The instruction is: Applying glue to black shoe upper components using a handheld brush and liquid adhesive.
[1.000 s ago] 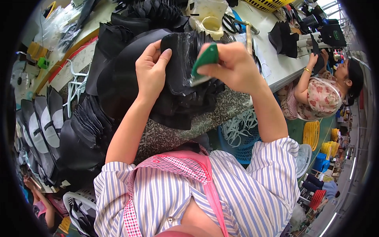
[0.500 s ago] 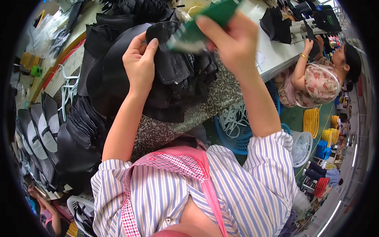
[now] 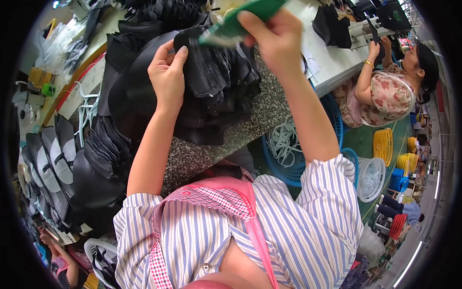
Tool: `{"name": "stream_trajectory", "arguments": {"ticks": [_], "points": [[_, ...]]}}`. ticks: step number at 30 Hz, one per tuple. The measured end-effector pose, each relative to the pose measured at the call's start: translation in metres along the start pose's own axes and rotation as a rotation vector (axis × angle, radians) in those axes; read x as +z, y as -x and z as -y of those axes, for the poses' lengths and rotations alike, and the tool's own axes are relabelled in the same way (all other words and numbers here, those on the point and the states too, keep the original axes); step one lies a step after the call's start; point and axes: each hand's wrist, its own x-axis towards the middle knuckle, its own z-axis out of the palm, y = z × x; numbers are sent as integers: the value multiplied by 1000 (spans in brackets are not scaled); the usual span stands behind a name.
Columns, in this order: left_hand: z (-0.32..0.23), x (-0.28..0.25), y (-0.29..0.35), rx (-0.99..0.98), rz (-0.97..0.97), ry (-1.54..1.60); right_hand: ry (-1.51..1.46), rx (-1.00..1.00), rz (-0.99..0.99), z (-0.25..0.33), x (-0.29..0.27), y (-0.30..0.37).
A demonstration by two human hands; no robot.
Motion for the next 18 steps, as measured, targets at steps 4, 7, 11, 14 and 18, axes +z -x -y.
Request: {"name": "stream_trajectory", "arguments": {"ticks": [4,7,11,14,18], "points": [[2,6,1,-21,-21,69,307,-84,-55,-26,17,-10],[1,5,5,-13,-64,51,267,56,23,-10,16,18],[1,-1,6,-20,-35,20,261,302,262,12,-10,44],[2,-3,3,-30,-47,27,157,316,112,28,-16,32],[-3,4,1,-93,12,13,163,49,-13,5,9,13]]}}
